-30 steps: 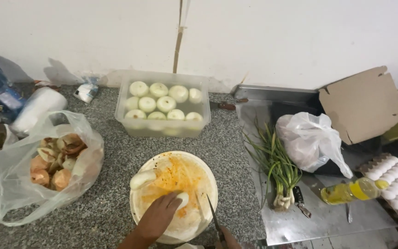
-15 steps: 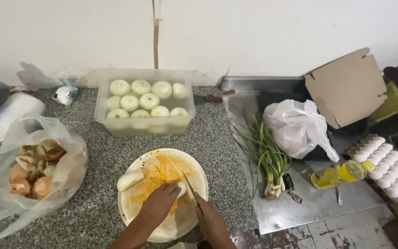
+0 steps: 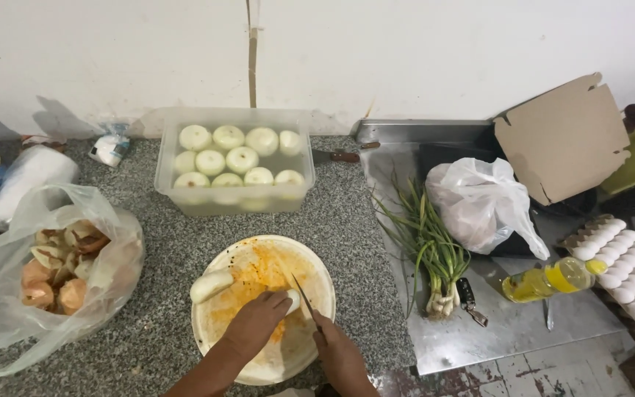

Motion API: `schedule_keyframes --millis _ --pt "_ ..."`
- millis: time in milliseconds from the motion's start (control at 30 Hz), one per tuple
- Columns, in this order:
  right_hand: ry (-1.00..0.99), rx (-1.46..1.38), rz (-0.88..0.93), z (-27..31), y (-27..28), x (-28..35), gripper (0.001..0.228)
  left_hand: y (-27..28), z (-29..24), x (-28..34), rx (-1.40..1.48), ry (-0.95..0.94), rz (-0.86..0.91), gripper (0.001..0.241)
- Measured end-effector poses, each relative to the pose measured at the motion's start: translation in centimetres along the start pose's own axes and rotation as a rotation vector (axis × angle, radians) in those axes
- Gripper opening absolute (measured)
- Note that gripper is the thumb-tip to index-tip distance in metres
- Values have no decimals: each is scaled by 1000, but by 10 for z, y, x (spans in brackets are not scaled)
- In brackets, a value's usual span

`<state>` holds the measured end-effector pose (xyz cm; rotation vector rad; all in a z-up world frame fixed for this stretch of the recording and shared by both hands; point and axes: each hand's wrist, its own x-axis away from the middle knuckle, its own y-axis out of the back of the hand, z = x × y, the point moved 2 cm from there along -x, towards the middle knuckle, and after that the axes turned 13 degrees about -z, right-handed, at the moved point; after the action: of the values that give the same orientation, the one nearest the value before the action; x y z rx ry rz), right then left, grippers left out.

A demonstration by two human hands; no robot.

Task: Chopping peeled onions into small pieces on a plate using a kitchen knife.

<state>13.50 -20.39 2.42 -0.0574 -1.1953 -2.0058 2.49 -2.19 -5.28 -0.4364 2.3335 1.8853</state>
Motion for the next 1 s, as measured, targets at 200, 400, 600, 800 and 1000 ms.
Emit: schedule_keyframes --millis 200,400,600,800,1000 --pt "162 -154 -75 -28 -26 -1 45 -1 0 1 -20 3 -2 71" --pt "105 -72 -90 -12 -14 -4 50 13 -4 -4 6 -5 -17 72" --pt "106 -100 -81 -30 -29 3 46 6 -3 -3 0 13 45 73" --pt "158 -81 -99 -9 -12 5 49 15 -5 -5 14 -8 -41 73" --pt "-49 -97 44 5 -4 13 48 18 -7 -7 -37 17 47 71"
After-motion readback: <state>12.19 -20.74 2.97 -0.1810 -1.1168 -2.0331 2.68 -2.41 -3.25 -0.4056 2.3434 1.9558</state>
